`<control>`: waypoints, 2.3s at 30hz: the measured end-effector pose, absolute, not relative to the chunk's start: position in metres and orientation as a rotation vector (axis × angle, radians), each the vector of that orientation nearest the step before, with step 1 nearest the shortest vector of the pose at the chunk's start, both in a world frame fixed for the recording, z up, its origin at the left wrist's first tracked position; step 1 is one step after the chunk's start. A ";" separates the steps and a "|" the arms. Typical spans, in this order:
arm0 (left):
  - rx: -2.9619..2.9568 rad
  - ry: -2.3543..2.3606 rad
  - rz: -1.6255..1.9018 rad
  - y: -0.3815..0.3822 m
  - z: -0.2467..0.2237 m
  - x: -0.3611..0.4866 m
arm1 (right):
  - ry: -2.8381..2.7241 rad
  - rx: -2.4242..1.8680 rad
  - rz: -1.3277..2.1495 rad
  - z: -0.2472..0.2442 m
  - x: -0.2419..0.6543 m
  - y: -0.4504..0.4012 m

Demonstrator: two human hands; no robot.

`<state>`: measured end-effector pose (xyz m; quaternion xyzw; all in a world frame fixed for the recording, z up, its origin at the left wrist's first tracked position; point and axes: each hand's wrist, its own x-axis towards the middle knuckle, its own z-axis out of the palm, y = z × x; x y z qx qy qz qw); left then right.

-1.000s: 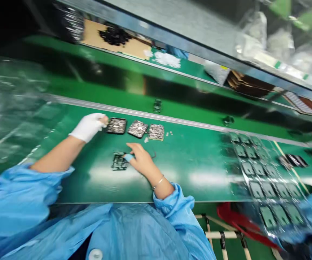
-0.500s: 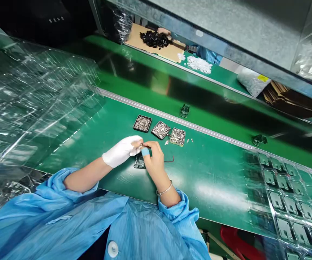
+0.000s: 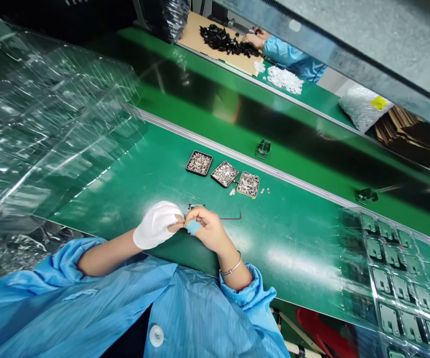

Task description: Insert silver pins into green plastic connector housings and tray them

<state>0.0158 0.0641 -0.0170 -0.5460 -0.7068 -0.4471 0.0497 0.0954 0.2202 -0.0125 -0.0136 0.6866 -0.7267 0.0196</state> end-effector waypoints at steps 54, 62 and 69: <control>-1.469 -2.531 -1.394 0.068 -0.038 0.025 | 3.078 -0.178 -1.578 -0.025 0.102 0.236; -1.385 -2.536 -1.453 0.071 -0.037 0.026 | 3.096 -0.125 -1.706 -0.031 0.100 0.229; -1.332 -2.587 -1.194 0.077 -0.036 0.019 | 3.096 -0.049 -1.765 -0.036 0.100 0.223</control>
